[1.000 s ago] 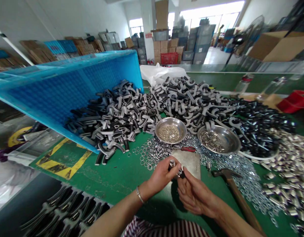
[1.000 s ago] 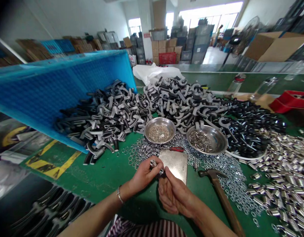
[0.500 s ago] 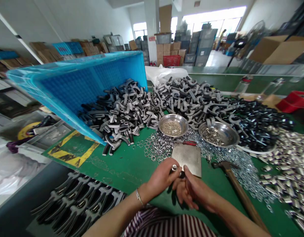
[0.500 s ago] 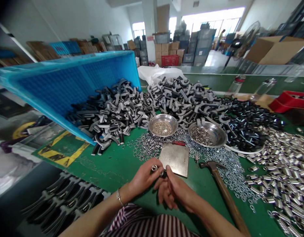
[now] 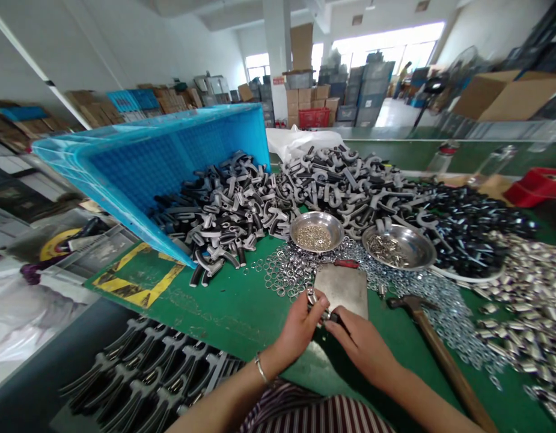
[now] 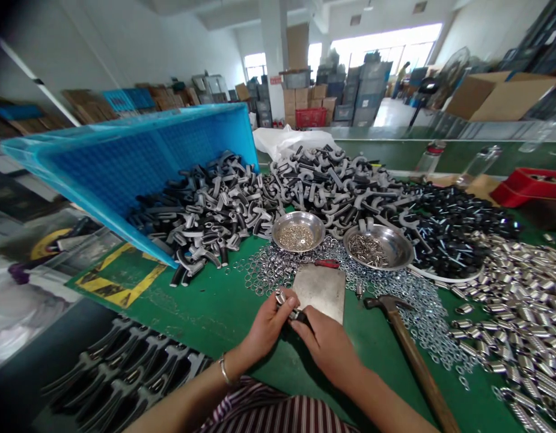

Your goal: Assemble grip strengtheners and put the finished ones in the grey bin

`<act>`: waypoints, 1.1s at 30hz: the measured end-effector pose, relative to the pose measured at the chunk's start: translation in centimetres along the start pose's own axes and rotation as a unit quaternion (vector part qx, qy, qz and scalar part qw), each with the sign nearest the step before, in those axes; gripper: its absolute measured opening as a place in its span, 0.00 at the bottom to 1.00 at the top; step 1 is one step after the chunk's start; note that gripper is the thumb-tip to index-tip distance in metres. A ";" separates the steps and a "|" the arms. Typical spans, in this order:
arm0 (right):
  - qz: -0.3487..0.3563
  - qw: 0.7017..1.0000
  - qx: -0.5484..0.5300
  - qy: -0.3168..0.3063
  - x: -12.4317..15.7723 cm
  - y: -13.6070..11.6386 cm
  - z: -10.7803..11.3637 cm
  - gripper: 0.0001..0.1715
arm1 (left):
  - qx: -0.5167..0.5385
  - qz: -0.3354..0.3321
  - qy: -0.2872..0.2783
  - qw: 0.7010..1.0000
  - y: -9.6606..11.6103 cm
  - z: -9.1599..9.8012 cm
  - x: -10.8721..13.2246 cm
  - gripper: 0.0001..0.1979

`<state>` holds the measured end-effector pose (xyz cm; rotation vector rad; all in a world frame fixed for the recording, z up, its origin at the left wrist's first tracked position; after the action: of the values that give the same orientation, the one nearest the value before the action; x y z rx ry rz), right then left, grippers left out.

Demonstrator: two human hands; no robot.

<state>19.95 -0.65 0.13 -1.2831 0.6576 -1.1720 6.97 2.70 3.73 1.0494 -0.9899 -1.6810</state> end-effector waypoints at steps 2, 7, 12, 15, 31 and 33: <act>-0.060 0.992 -0.056 -0.100 0.2 1.0 -1.5 0.40 | -0.022 -0.081 -0.035 0.996 1.5 -0.7 0.0 0.08; 0.011 1.000 0.006 0.010 0.0 -0.3 1.2 0.34 | -0.047 -0.068 -0.037 0.996 1.1 -1.6 -0.5 0.07; -0.029 0.987 -0.158 -0.019 0.1 0.0 1.1 0.28 | -0.024 -0.052 0.006 0.998 0.4 -1.9 -0.9 0.08; -0.114 0.945 -0.276 -0.138 0.6 0.6 -0.8 0.32 | -0.043 -0.138 -0.037 0.989 1.9 -2.5 -0.9 0.04; 0.026 0.991 0.051 0.119 1.4 -0.5 4.2 0.29 | -0.026 -0.027 0.004 0.999 0.6 -4.0 -2.5 0.09; -0.035 0.996 -0.078 0.032 1.4 0.8 2.7 0.30 | -0.034 -0.059 -0.030 0.997 1.2 -4.5 -2.5 0.09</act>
<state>23.04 -1.08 0.29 -1.4137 0.7684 -1.2419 12.14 4.00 3.89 1.0354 -0.9175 -1.8381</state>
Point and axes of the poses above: each hand's wrist, its own x-axis away from the middle knuckle, its own z-axis out of the back of the hand, y = z × x, the point moved 7 cm from there along -x, towards the middle knuckle
